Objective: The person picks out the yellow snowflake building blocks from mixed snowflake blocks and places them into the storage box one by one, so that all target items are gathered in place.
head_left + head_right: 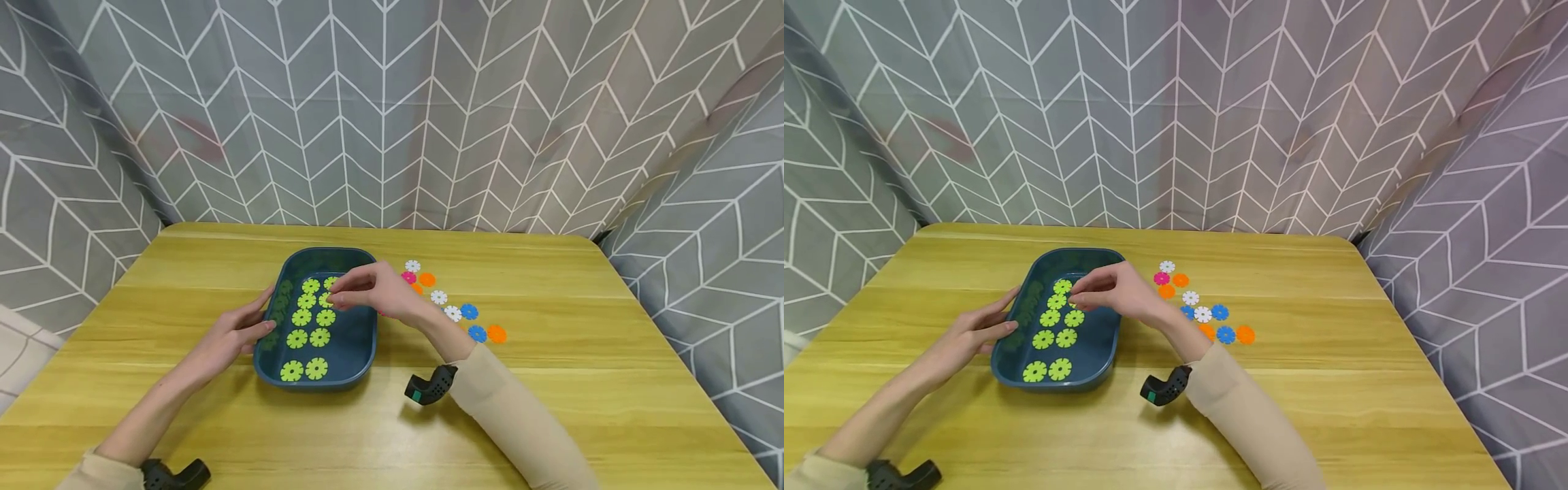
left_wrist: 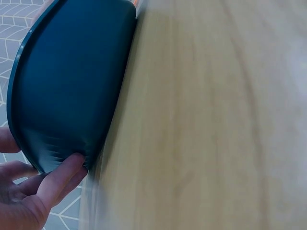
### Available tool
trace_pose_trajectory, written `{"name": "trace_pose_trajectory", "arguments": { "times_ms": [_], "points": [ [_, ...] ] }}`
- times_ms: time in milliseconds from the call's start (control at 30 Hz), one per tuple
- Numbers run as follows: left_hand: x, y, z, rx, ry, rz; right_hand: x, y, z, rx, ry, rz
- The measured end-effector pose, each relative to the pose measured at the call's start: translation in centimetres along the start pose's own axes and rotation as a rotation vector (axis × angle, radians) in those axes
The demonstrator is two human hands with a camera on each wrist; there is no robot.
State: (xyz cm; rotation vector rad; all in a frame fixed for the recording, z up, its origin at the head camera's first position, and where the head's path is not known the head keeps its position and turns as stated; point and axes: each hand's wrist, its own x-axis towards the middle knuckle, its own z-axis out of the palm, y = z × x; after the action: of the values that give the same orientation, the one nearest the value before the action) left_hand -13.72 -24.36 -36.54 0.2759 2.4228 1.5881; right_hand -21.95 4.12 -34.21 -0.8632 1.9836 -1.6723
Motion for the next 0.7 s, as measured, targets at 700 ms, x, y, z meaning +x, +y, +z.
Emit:
{"name": "trace_pose_trajectory", "arguments": {
  "times_ms": [700],
  "points": [
    [-0.4, -0.4, 0.1, -0.002, 0.01, 0.003, -8.6, 3.5, -1.9, -0.264, 0.463, 0.016]
  ]
}}
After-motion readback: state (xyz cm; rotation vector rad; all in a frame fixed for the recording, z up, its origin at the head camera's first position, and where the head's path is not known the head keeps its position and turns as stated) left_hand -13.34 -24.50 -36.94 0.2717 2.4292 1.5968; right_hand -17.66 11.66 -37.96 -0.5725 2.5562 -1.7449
